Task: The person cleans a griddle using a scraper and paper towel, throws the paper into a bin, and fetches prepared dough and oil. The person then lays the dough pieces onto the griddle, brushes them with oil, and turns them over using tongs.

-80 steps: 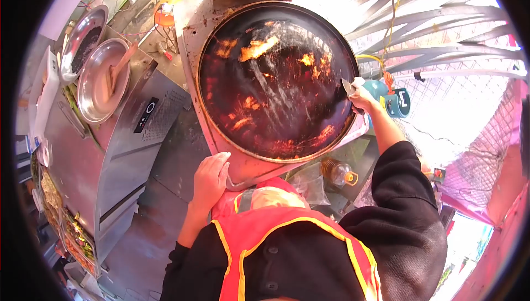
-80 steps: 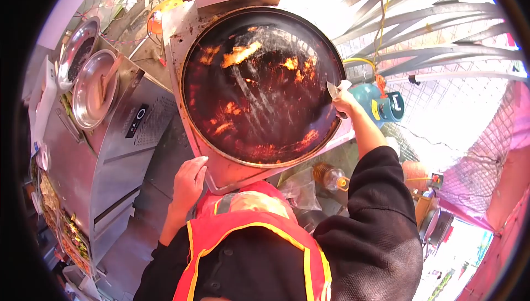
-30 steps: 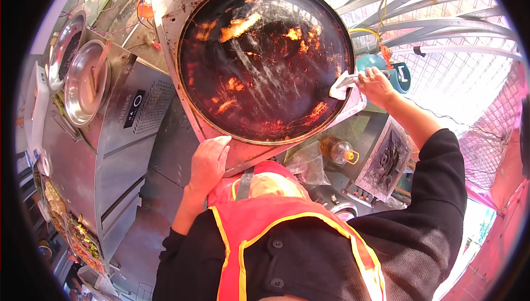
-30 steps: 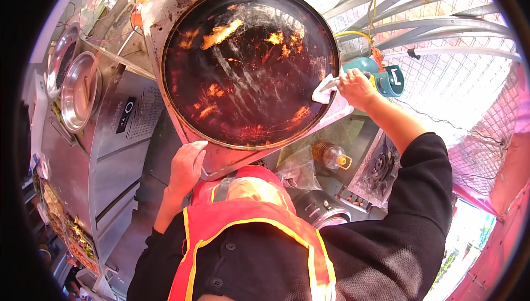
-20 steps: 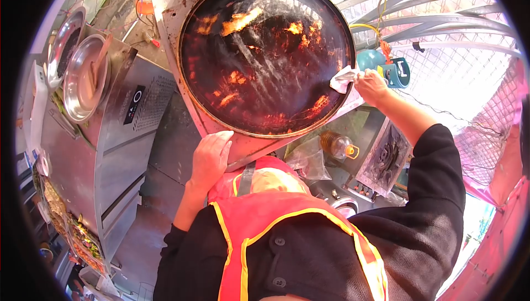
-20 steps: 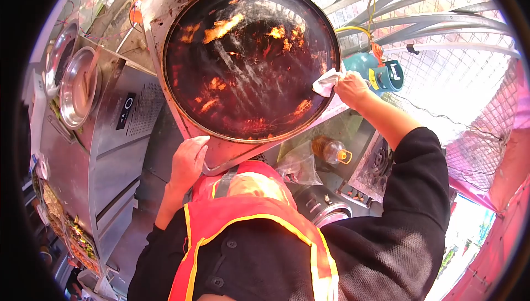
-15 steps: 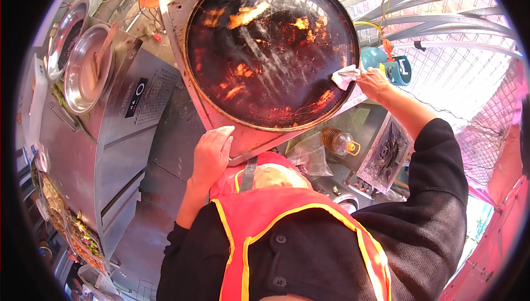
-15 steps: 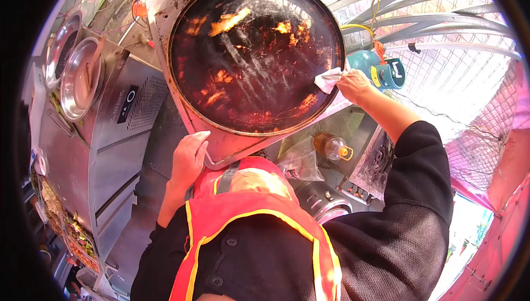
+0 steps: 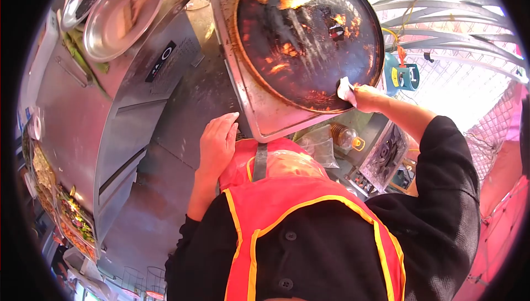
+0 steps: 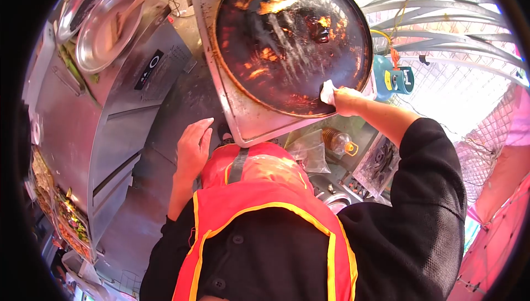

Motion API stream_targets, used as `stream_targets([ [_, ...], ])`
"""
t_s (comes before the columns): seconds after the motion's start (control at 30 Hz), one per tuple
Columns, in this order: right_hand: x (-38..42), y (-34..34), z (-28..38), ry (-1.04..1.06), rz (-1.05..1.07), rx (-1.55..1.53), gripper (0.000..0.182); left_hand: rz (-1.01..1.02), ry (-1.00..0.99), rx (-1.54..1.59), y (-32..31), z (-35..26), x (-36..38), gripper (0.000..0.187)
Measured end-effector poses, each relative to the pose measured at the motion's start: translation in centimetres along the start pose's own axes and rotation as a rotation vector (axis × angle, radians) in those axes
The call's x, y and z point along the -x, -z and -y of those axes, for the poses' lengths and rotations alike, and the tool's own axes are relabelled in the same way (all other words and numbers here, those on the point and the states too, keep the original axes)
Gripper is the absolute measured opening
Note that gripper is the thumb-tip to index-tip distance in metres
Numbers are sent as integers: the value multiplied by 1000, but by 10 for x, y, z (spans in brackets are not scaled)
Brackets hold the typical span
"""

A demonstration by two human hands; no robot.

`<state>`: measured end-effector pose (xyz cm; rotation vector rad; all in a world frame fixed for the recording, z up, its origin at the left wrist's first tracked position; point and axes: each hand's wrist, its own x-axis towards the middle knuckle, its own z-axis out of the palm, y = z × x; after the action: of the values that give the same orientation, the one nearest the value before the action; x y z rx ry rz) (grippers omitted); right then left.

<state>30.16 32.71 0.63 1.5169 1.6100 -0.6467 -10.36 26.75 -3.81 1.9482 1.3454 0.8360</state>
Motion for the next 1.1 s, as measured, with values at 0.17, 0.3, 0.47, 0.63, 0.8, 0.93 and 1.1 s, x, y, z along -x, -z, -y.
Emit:
stream_targets([
  [0.17,-1,41,66,-16,204,-396,12,-79,90,34,22,15,21,19],
  [0.3,-1,68,115,-121,219,-403,8,-131,146,53,29,27,38,19],
  [0.47,-25,88,138,-169,327,-618,6,-173,185,74,35,34,50,19],
  [0.63,-34,124,162,-214,337,-711,4,-207,208,59,39,41,58,19],
  [0.8,-45,157,162,79,308,-781,6,-217,231,34,39,40,57,19],
  [0.93,-64,184,154,184,253,-846,9,-225,245,7,36,31,49,18],
  [1.1,-96,156,105,287,252,-1048,24,-237,216,-20,29,17,27,18],
])
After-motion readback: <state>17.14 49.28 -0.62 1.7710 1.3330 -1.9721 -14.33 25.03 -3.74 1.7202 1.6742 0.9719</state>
